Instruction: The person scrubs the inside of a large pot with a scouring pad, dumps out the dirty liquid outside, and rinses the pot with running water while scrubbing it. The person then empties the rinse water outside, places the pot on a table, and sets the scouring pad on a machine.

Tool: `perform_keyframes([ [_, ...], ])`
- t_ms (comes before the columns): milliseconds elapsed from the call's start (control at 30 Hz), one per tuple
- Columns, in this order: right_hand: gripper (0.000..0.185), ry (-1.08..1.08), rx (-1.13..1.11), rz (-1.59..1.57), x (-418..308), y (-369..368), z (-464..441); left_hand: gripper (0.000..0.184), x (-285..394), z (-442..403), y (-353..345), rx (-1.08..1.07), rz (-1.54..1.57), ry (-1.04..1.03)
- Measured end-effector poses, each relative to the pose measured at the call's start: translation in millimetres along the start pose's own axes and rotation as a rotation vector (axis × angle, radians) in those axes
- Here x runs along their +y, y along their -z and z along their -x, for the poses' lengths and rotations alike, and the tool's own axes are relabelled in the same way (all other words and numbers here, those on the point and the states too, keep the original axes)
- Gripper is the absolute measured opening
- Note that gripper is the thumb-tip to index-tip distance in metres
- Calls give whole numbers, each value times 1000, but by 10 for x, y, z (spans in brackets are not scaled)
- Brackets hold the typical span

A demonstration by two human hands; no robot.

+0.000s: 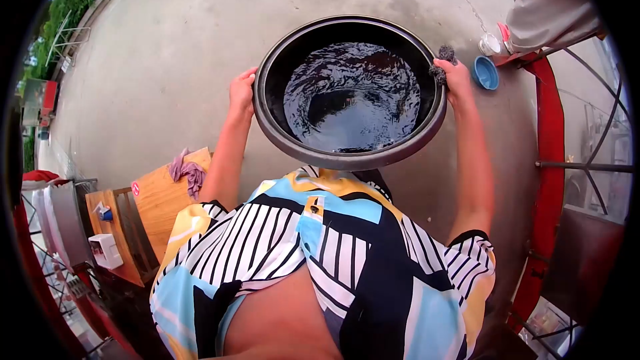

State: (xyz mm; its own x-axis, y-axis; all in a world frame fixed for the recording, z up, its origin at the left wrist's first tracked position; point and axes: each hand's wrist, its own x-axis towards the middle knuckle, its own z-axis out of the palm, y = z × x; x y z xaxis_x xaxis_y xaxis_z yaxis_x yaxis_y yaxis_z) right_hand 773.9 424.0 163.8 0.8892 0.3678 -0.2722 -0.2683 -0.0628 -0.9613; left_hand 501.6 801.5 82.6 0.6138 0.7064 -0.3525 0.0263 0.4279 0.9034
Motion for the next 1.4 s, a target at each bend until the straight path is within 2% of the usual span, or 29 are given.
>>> perform_keyframes([
  [100,16,-77,21,-49,-112,-162,-1098,29,444,-636,-436,107,-93,-95],
  [300,17,-166,-129,-7,-602,-617,-3347,30,1123,-2288,-1133,112,-13,-140],
  [433,17,-185,-95,-20,-655,-759,-4470,28,1392,-3322,-1662,112,-5,-178],
  [600,20,-212,17,-42,-878,-986,-5598,29,2134,-4537,-2383,48,-31,-156],
  [833,23,-125,-69,-106,-1436,-1342,-7570,30,2780,-6231,-3290,119,8,-258],
  [1033,27,-40,-136,-70,-1803,-1583,-9442,30,2895,-7403,-4026,274,106,-264],
  [1133,27,-24,-260,-41,-2243,-1949,-10444,31,3035,-8107,-4122,292,111,-270],
  [1200,40,45,-284,33,-2450,-2322,-11150,33,2967,-8610,-4067,375,130,-240],
  [1233,54,128,-290,188,-2604,-2522,-11432,35,2940,-8792,-4131,409,132,-249],
  [1267,63,90,-264,194,-2713,-2526,-11408,35,2746,-8888,-4096,420,109,-226],
  [1300,69,230,-335,392,-2506,-2639,-11884,36,2554,-8971,-4060,431,87,-202],
  [1333,67,337,-383,462,-2524,-2763,-11990,36,2419,-9037,-4058,445,124,-200],
  [1367,66,271,-519,414,-2625,-2981,-12157,36,2202,-9357,-3802,492,100,-207],
  [1400,63,315,-526,485,-2448,-3144,-12379,37,2158,-9516,-3714,496,69,-198],
])
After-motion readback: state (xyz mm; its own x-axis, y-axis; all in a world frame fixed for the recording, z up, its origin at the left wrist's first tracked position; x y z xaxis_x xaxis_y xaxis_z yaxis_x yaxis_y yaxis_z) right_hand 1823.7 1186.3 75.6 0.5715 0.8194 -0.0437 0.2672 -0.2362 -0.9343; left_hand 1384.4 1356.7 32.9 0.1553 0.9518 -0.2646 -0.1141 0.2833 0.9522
